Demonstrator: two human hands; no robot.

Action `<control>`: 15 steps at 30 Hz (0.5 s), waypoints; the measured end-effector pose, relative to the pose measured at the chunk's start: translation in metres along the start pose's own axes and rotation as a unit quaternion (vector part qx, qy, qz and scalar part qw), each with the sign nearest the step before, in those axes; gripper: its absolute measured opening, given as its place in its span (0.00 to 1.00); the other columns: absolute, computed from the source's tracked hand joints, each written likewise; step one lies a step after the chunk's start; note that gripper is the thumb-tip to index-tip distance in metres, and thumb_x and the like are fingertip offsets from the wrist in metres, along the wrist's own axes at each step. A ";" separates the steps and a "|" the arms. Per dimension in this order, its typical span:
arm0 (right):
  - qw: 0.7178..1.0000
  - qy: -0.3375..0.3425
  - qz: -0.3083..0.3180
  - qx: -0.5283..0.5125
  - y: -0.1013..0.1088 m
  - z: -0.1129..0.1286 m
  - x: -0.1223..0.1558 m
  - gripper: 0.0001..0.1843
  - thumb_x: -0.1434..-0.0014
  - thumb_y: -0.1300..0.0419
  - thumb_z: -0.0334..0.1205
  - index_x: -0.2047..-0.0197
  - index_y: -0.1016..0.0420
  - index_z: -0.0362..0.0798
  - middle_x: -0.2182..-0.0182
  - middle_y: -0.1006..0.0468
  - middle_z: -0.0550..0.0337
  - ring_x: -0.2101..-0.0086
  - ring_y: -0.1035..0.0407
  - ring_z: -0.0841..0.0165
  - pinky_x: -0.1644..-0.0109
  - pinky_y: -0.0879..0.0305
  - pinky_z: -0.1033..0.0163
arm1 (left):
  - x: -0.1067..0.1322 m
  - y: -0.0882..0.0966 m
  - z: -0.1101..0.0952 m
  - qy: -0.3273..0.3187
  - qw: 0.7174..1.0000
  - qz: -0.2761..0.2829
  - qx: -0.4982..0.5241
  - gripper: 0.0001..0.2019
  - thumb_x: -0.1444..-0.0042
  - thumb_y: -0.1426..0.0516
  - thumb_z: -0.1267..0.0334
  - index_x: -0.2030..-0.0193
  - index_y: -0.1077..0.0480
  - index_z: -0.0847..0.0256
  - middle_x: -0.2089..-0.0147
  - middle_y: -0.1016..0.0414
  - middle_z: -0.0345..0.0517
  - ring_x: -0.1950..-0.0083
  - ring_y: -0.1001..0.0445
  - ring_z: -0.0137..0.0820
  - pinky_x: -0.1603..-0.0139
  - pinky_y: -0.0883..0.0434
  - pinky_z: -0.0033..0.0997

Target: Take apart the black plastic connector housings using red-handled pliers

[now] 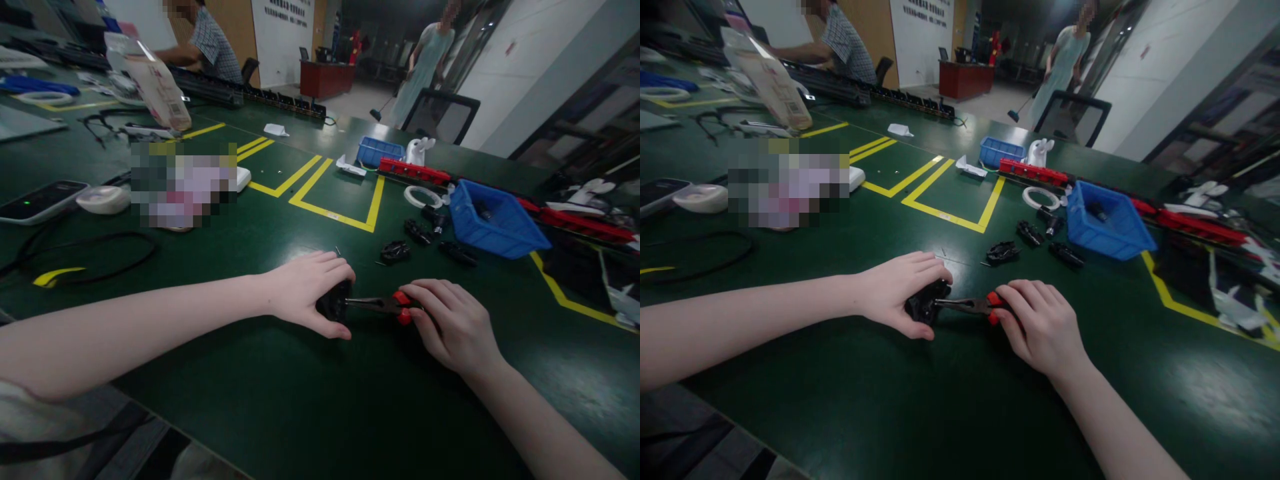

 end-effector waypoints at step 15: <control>0.999 -0.014 0.030 -0.002 -0.005 0.001 -0.004 0.14 0.35 0.54 0.38 0.59 0.29 0.42 0.65 0.24 0.50 0.68 0.32 0.64 0.67 0.38 0.60 | 0.000 0.000 -0.001 0.001 1.000 0.000 -0.005 0.33 0.52 0.43 0.35 0.53 0.35 0.65 0.56 0.28 0.49 0.58 0.32 0.39 0.57 0.37 0.36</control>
Point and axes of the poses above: each hand's wrist, its own x-axis away from the middle knuckle, its own y-axis out of the back of the hand, z = x × y, the point moved 7 cm from there along -x, towards the middle knuckle
